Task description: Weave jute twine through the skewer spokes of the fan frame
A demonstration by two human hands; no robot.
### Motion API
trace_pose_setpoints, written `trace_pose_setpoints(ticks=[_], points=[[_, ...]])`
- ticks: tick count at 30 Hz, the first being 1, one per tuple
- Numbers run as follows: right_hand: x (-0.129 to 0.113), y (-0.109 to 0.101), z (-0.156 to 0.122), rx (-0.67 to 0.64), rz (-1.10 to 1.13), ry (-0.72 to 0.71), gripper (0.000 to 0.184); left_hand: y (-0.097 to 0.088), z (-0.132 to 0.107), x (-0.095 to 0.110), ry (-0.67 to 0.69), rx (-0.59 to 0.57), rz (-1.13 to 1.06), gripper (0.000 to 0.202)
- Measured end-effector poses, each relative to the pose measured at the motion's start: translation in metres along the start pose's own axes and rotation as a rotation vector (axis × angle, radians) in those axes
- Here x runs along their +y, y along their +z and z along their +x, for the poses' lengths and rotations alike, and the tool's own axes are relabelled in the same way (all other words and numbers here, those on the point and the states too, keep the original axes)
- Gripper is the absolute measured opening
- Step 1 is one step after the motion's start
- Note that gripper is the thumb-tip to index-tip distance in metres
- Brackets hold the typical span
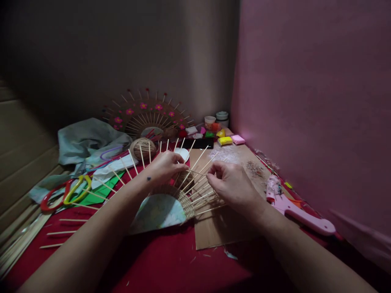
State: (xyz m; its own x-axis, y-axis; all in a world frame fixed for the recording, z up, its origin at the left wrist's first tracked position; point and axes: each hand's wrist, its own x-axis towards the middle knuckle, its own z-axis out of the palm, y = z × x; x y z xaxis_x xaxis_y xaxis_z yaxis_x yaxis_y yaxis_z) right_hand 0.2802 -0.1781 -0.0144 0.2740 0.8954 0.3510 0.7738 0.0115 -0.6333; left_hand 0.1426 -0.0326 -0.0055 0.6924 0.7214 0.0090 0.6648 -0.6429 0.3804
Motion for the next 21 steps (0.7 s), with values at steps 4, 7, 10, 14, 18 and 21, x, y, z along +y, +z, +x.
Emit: trace_pose_setpoints(ticks=[4, 7, 10, 14, 18, 21], points=[[0.0031, 0.0017, -0.0007, 0.005, -0.007, -0.026, 0.014, -0.0006, -0.0011, 0.0022, -0.016, 0.011, -0.004, 0.024], [0.0061, 0.0037, -0.0008, -0.007, -0.027, -0.027, 0.014, -0.0003, -0.0011, 0.0026, -0.027, 0.004, -0.005, 0.025], [0.0071, 0.0041, -0.0011, -0.025, -0.05, -0.023, 0.014, 0.0005, -0.0003, 0.0015, -0.032, 0.001, 0.011, 0.027], [0.0077, 0.0043, -0.0017, -0.057, -0.097, -0.009, 0.013, 0.0008, 0.0004, -0.0005, -0.002, 0.021, 0.051, 0.027], [0.0089, 0.0065, -0.0023, -0.056, -0.203, 0.023, 0.012, 0.001, 0.0008, -0.0013, 0.004, 0.04, 0.072, 0.027], [0.0084, 0.0085, -0.0031, -0.042, -0.301, 0.025, 0.012, 0.0017, 0.0012, -0.0008, 0.002, 0.046, 0.097, 0.028]])
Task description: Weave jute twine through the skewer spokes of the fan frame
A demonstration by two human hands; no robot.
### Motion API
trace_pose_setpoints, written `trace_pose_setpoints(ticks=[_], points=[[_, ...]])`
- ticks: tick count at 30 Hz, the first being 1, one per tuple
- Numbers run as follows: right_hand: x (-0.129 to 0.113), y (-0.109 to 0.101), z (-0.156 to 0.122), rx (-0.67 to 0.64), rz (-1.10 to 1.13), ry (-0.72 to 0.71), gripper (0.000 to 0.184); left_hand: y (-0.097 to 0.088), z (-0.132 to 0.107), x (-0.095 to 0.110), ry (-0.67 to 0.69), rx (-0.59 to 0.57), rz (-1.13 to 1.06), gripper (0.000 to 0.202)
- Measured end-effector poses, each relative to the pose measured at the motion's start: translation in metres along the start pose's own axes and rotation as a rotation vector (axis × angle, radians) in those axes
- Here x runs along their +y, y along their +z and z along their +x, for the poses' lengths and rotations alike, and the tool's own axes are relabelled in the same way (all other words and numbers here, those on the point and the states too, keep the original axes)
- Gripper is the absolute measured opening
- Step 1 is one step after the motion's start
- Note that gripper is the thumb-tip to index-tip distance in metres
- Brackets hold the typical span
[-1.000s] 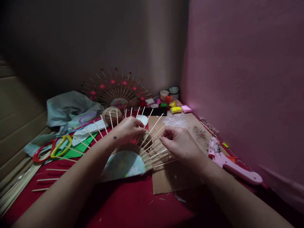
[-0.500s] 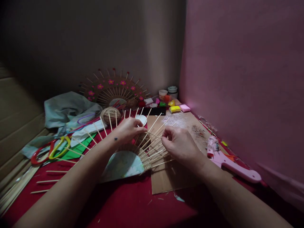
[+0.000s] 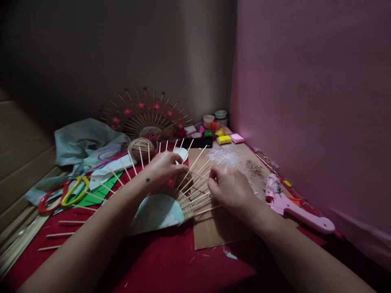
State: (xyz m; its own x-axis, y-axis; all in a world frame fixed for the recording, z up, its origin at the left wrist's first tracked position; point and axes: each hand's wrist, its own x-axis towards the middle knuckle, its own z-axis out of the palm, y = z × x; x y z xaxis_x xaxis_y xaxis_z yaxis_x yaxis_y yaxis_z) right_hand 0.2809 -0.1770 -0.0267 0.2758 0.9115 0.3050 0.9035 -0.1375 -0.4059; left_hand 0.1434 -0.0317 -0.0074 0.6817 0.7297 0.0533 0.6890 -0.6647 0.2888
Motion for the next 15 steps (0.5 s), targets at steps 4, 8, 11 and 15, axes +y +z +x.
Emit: trace_pose_setpoints(ticks=[4, 8, 11, 15], points=[[-0.0022, 0.0007, -0.001, -0.019, -0.127, 0.017, 0.012, -0.0002, -0.001, 0.0023, 0.001, 0.015, 0.037, 0.027], [-0.0028, 0.0009, -0.0006, -0.03, -0.154, -0.001, 0.013, -0.0036, -0.0028, 0.0037, -0.003, -0.014, -0.039, 0.029], [-0.0028, 0.0007, -0.0004, -0.027, -0.184, -0.008, 0.014, -0.0047, -0.0027, 0.0028, 0.006, 0.008, -0.112, 0.031], [-0.0027, 0.0, -0.0011, -0.047, -0.201, -0.006, 0.016, -0.0016, -0.0033, 0.0047, 0.013, 0.173, -0.144, 0.027]])
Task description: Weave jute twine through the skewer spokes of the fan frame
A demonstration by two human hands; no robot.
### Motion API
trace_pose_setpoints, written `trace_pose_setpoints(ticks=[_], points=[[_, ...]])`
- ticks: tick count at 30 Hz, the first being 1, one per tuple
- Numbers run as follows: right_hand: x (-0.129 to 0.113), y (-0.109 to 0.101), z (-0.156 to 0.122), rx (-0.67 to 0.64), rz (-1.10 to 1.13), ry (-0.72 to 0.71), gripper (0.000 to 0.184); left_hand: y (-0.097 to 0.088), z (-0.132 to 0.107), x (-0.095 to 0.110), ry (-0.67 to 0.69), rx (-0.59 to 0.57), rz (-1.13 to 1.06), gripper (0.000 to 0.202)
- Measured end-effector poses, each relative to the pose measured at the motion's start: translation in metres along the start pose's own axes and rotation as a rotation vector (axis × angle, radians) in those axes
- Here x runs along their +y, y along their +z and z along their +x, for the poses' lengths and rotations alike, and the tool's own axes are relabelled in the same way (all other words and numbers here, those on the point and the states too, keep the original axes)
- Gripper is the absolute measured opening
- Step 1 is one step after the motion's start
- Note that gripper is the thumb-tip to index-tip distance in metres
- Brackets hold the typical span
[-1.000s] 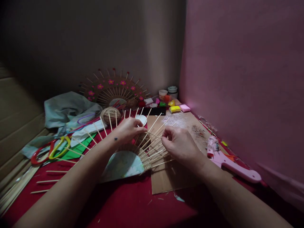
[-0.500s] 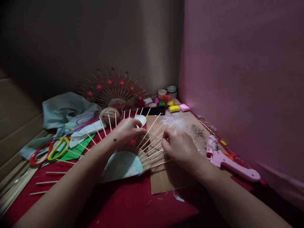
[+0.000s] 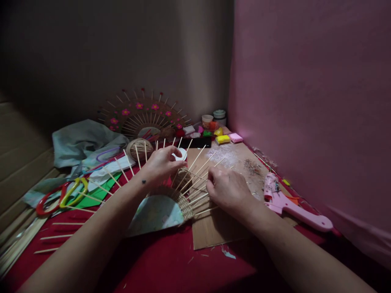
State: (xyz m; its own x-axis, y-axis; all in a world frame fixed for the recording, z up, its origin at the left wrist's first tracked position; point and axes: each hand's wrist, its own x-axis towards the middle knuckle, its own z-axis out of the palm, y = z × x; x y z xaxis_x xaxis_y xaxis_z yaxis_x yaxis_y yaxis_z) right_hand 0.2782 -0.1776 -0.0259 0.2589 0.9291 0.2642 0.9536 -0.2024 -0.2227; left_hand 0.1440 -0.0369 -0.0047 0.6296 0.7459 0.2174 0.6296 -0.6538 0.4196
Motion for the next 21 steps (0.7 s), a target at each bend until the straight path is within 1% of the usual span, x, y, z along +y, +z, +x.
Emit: trace_pose_setpoints(ticks=[2, 4, 6, 8, 14, 17, 21], points=[[0.0, 0.0, -0.001, -0.002, 0.006, 0.0, 0.016, 0.002, -0.002, 0.004, 0.057, 0.024, -0.011, 0.022], [0.001, 0.0, -0.001, -0.002, 0.014, 0.002, 0.016, 0.003, -0.005, 0.009, 0.098, -0.026, 0.011, 0.016], [0.001, 0.0, -0.002, -0.016, 0.018, 0.013, 0.016, 0.004, -0.007, 0.013, 0.086, -0.089, 0.067, 0.015], [0.002, 0.0, -0.002, -0.041, 0.018, 0.03, 0.016, 0.005, -0.008, 0.016, 0.061, -0.124, 0.123, 0.016], [0.003, 0.003, -0.001, -0.038, 0.053, 0.022, 0.016, 0.01, -0.008, 0.016, 0.053, -0.105, 0.177, 0.017], [0.004, 0.005, 0.0, -0.056, 0.08, 0.032, 0.016, 0.009, -0.006, 0.017, 0.014, -0.107, 0.117, 0.016], [0.006, 0.007, 0.001, -0.058, 0.114, 0.019, 0.015, 0.0, -0.004, 0.023, -0.048, -0.167, -0.067, 0.022]])
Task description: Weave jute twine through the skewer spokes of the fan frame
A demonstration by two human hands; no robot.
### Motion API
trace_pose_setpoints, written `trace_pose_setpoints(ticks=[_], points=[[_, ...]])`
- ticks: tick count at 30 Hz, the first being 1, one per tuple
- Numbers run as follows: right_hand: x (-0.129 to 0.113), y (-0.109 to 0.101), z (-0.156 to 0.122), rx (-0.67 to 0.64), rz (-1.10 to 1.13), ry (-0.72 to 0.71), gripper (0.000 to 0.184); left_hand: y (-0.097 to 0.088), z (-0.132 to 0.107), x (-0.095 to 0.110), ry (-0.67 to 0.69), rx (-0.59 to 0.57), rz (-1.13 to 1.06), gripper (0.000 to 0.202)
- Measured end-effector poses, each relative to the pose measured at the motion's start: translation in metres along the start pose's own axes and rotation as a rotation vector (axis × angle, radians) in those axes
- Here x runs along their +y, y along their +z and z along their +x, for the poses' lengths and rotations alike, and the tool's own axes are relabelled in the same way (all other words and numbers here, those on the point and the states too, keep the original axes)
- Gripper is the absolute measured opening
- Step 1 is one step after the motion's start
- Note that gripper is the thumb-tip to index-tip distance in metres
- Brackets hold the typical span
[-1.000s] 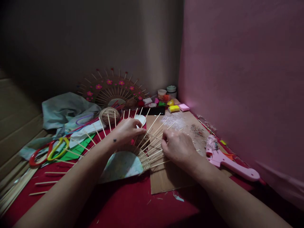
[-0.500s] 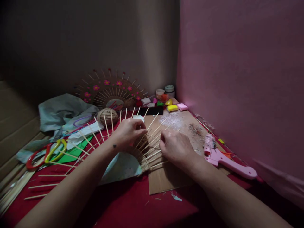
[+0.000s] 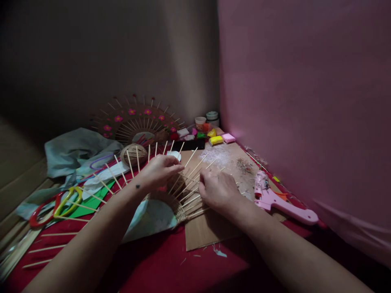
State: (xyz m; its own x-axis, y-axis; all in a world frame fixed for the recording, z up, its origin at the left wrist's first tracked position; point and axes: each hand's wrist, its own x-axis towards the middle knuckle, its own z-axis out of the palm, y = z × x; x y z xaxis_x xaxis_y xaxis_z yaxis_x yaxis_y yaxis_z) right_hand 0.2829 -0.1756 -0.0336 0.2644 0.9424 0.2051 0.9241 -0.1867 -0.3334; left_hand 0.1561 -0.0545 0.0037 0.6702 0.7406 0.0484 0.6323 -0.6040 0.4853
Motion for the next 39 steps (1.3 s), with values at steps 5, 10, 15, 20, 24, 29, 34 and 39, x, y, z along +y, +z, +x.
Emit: trace_pose_setpoints(ticks=[5, 10, 15, 20, 24, 29, 34, 39], points=[[0.002, -0.001, 0.0, 0.001, 0.071, 0.007, 0.014, -0.006, 0.003, 0.009, -0.005, -0.031, 0.026, 0.014], [0.005, -0.001, 0.0, 0.027, 0.182, 0.005, 0.018, -0.014, 0.009, 0.011, -0.013, 0.032, 0.012, 0.011], [0.01, -0.006, -0.006, 0.335, 0.204, -0.159, 0.03, -0.033, -0.016, -0.002, -0.058, 0.176, 0.011, 0.013], [0.003, -0.017, -0.032, 0.406, 0.58, -0.272, 0.008, -0.048, -0.075, -0.04, -0.066, 0.103, 0.074, 0.019], [-0.015, -0.006, -0.059, -0.301, 1.117, -0.006, 0.008, -0.052, -0.124, -0.066, -0.252, 0.128, -0.015, 0.021], [-0.04, 0.023, -0.076, -0.762, 1.799, 0.469, 0.03, -0.027, -0.169, -0.069, -0.568, -0.036, -0.699, 0.029], [-0.057, 0.034, -0.074, -0.709, 2.164, 0.724, 0.016, 0.007, -0.184, -0.071, -0.604, -0.033, -1.213, 0.03], [-0.066, 0.034, -0.073, -0.665, 2.234, 0.883, 0.008, 0.013, -0.184, -0.071, -0.585, 0.014, -1.272, 0.024]])
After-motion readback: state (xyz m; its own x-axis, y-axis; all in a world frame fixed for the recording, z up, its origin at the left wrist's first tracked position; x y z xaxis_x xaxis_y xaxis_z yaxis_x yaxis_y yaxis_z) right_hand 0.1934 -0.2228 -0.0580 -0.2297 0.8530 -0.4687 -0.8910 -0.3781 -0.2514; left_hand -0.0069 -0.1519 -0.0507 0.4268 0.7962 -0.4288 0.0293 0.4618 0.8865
